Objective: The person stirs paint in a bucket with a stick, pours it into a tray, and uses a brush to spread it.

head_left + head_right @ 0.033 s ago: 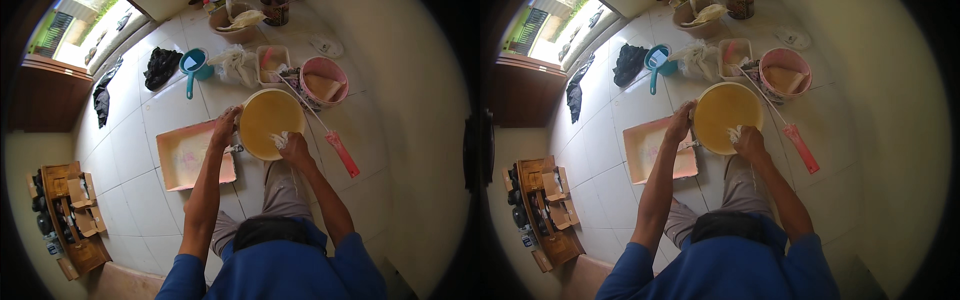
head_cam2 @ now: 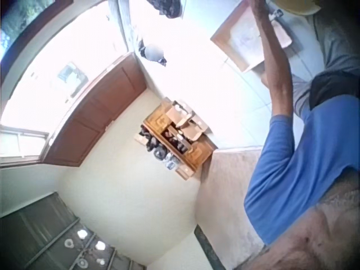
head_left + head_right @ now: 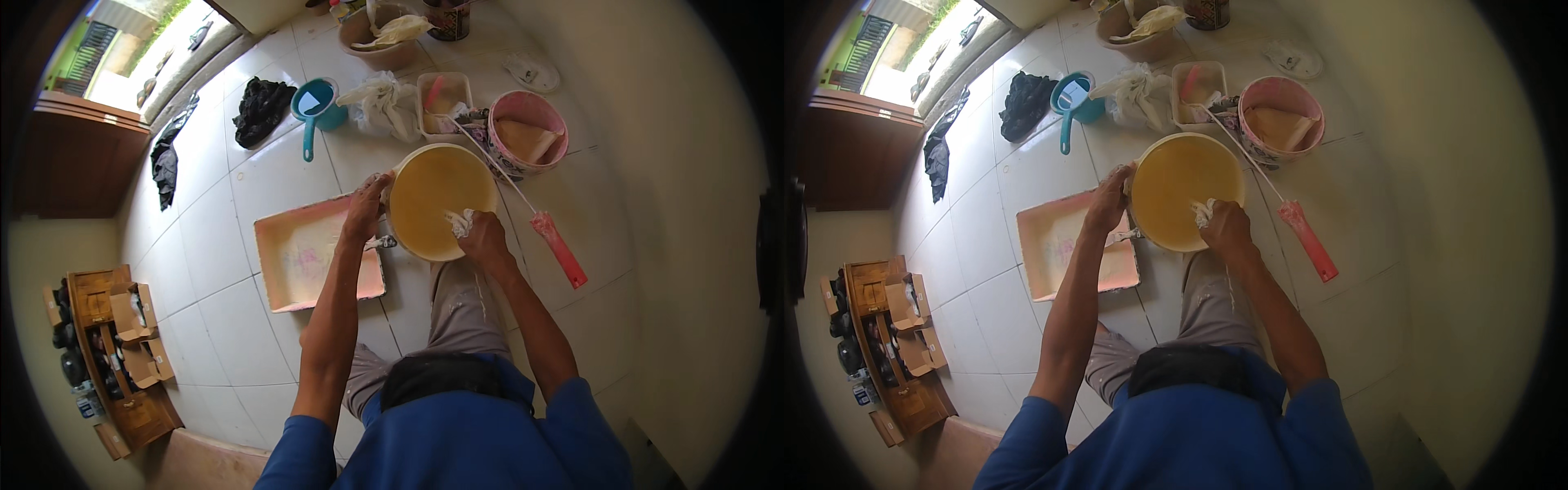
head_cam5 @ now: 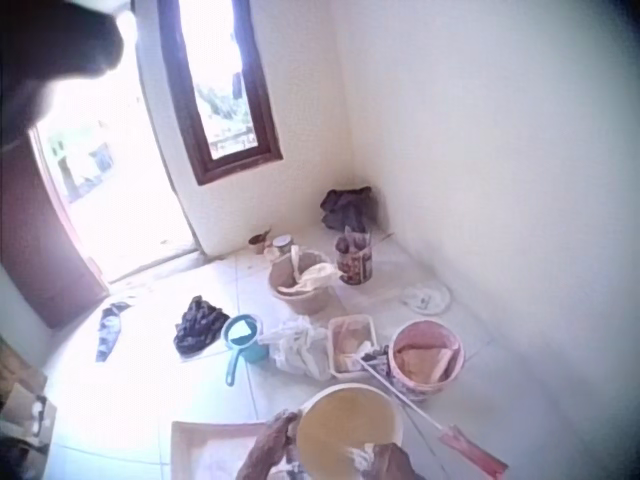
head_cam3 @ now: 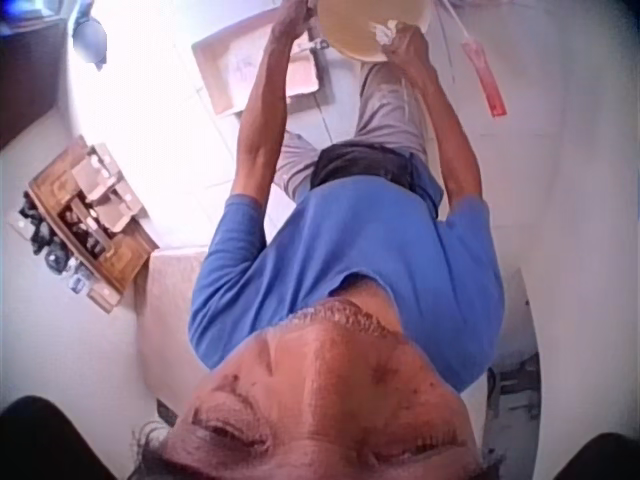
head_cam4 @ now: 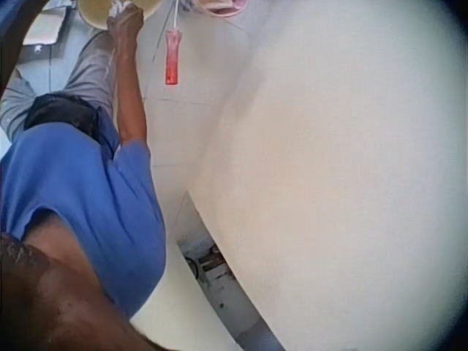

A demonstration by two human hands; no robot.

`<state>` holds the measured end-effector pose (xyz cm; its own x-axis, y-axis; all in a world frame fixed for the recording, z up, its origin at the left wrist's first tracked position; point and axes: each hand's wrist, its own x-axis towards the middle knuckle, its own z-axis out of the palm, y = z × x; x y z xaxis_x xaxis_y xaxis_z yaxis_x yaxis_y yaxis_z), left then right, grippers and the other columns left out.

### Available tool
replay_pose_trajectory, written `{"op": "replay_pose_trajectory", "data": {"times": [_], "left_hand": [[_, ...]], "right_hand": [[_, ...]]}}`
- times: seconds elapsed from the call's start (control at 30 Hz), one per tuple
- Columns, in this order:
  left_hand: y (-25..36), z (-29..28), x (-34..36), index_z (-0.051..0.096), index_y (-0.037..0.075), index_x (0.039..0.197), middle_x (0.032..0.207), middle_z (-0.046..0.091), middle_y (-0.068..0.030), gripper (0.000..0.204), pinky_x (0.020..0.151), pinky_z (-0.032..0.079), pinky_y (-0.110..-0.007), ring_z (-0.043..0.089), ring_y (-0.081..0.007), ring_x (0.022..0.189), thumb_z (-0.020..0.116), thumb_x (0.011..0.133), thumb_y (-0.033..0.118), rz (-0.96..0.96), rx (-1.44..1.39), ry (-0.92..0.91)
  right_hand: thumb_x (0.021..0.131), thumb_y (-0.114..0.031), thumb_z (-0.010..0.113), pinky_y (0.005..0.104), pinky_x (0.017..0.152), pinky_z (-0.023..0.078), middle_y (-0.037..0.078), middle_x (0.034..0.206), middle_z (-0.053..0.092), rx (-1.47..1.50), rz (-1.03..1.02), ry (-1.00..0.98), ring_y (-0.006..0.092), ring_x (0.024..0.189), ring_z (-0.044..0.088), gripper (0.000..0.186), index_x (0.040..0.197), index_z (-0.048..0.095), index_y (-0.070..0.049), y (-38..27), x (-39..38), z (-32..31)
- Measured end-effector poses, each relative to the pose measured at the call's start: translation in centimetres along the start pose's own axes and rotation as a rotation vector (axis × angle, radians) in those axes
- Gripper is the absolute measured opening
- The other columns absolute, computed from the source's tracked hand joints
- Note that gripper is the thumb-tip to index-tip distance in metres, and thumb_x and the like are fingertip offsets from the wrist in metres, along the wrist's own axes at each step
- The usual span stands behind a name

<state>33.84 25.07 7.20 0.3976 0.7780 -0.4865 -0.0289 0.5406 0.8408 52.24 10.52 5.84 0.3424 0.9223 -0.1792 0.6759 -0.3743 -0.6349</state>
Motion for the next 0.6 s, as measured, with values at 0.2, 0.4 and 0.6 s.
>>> {"op": "replay_pose_trajectory", "data": {"times": [0.2,0.4,0.6], "left_hand": [[0.1,1.2,0.3,0.057,0.008,0.096,0.088,0.058,-0.0021,0.028,0.064,0.046,-0.024,0.056,-0.0104,0.074,0.058,0.086,0.033,0.011,0.031,-0.001],[-0.7,1.9,0.8,0.057,0.008,0.095,0.087,0.057,-0.0012,0.029,0.066,0.045,-0.025,0.055,-0.0100,0.076,0.056,0.087,0.035,0.000,0.122,-0.055],[-0.5,3.0,0.0,0.056,0.007,0.098,0.088,0.056,-0.0021,0.031,0.068,0.045,-0.026,0.055,-0.0105,0.080,0.053,0.088,0.037,-0.003,0.177,-0.058]], "right_hand": [[0.066,-0.015,0.066,0.0428,0.072,0.050,0.023,0.079,0.062,-0.124,0.145,-0.103,0.0369,0.078,0.062,0.025,0.081,0.061,0.004,0.9,-1.1,-1.7],[0.066,-0.017,0.067,0.0425,0.072,0.050,0.023,0.079,0.063,0.000,0.025,-0.128,0.0362,0.078,0.063,0.026,0.082,0.062,0.003,1.8,0.5,-0.8],[0.065,-0.016,0.067,0.0424,0.073,0.050,0.023,0.080,0.063,-0.078,0.205,-0.081,0.0355,0.081,0.063,0.027,0.084,0.062,0.003,3.1,-0.1,-2.1]]}}
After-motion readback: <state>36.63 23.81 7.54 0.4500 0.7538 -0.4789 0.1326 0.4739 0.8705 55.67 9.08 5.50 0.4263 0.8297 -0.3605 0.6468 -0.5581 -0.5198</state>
